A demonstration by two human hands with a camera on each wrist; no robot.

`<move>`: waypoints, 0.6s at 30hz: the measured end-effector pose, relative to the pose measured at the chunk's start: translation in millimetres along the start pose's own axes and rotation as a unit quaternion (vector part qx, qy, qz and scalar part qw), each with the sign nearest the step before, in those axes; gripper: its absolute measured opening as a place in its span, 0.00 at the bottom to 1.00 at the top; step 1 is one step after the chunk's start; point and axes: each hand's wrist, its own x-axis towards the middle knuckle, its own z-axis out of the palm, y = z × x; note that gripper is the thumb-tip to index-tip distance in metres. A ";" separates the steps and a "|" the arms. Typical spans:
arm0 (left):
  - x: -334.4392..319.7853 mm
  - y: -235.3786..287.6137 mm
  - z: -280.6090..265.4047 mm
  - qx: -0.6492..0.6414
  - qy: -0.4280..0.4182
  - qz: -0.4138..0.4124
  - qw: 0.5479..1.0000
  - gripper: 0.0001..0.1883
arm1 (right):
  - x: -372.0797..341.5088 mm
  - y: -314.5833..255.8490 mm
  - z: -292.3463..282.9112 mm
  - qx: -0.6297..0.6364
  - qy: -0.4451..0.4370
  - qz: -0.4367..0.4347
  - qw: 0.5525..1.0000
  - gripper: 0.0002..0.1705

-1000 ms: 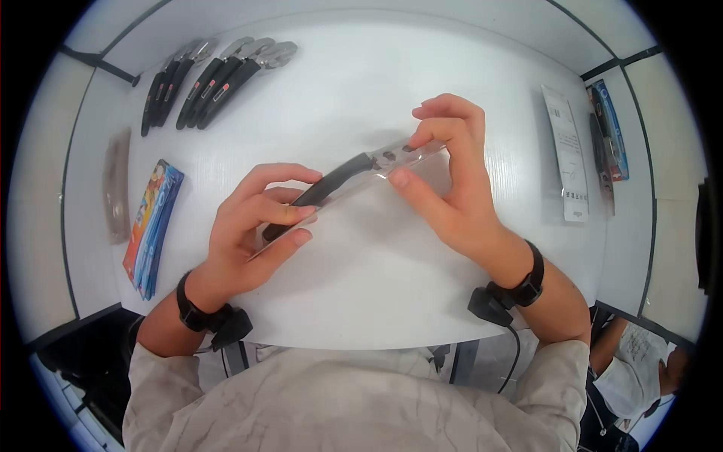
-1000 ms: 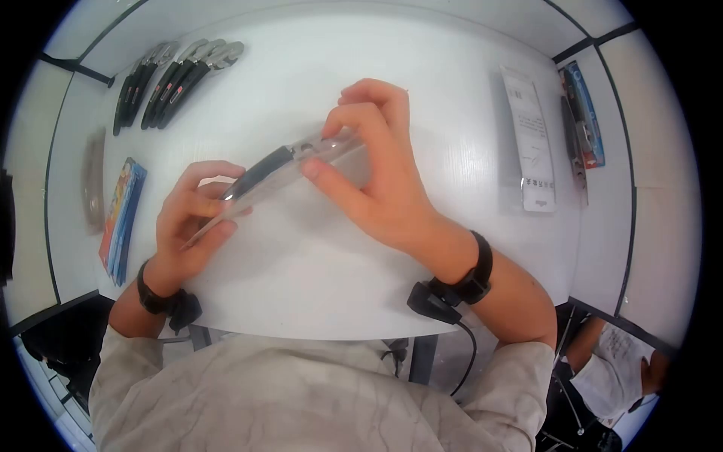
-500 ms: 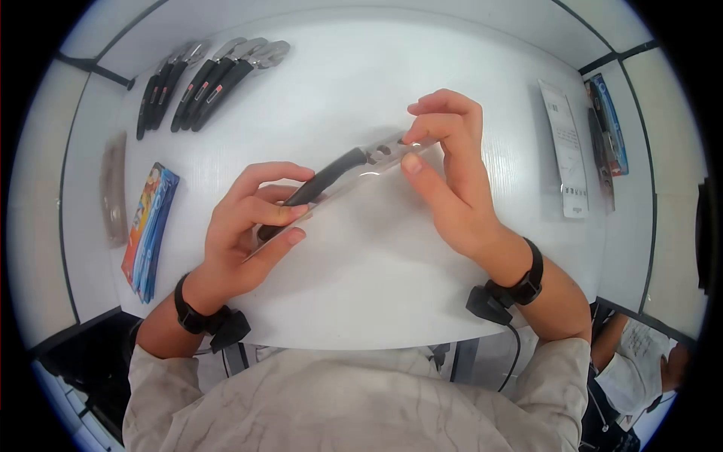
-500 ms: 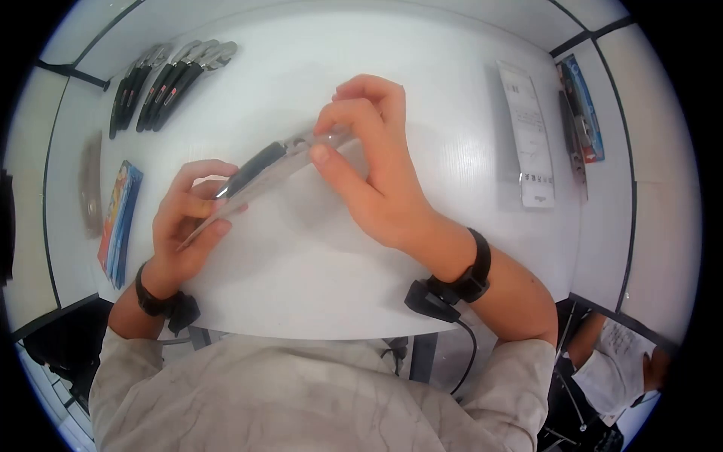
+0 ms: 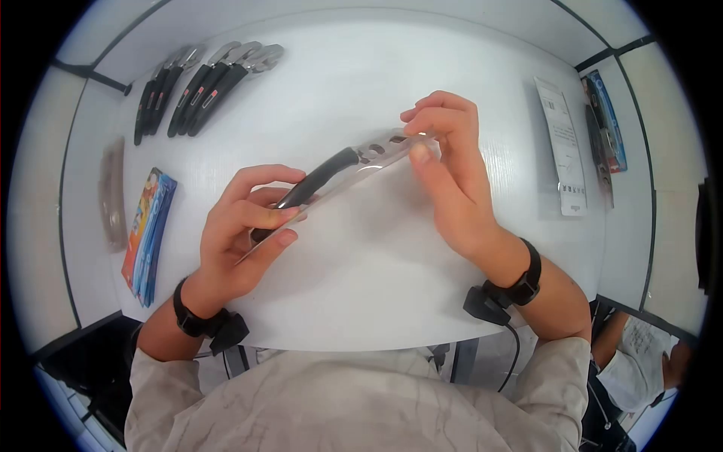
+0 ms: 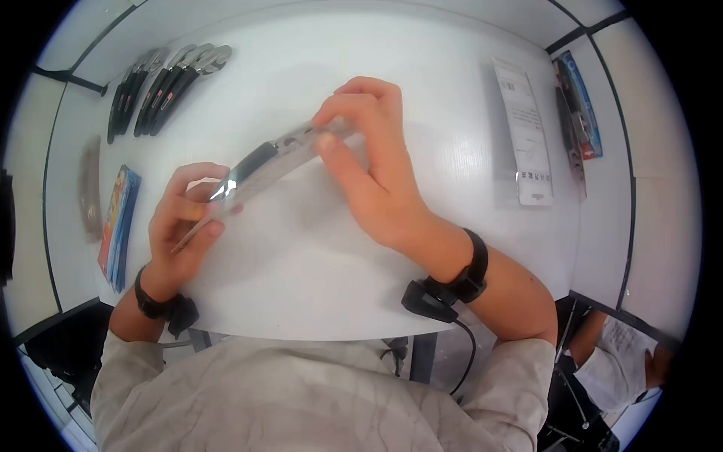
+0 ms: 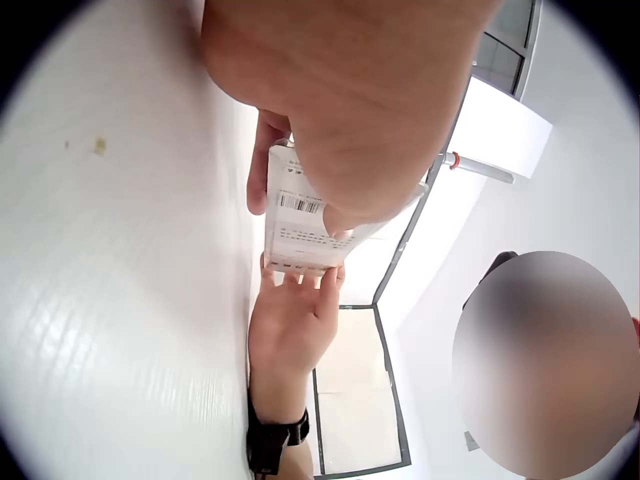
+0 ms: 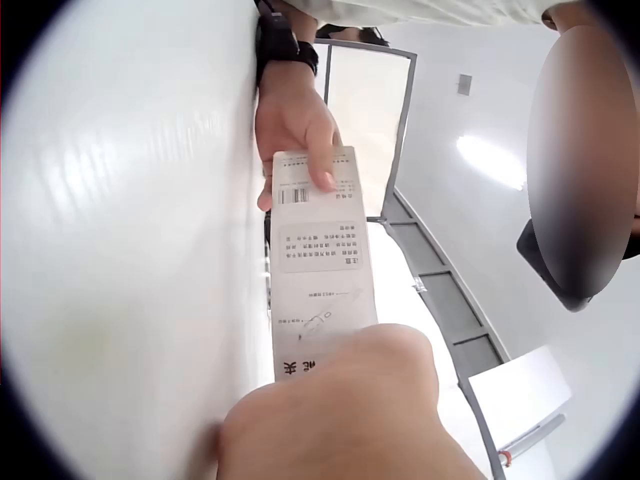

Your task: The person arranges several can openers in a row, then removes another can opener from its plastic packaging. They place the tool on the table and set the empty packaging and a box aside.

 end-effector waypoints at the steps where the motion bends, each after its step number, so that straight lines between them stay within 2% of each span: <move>1: 0.3 0.2 -0.1 0.000 -0.001 -0.001 1.000 0.09 | 0.2 0.7 -0.2 0.007 0.008 0.002 1.000 0.12; 12: -1.6 0.4 1.4 -0.013 0.008 -0.007 1.000 0.10 | -0.9 -5.2 -2.4 -0.009 0.013 0.025 1.000 0.12; 15: -1.3 2.9 -3.0 0.013 -0.031 -0.017 0.999 0.07 | -1.0 -7.5 -2.3 -0.001 0.016 0.038 0.999 0.11; 18: -1.2 2.2 -3.8 0.018 -0.036 -0.015 0.999 0.07 | -0.7 -7.6 -2.5 0.016 0.020 0.042 0.999 0.11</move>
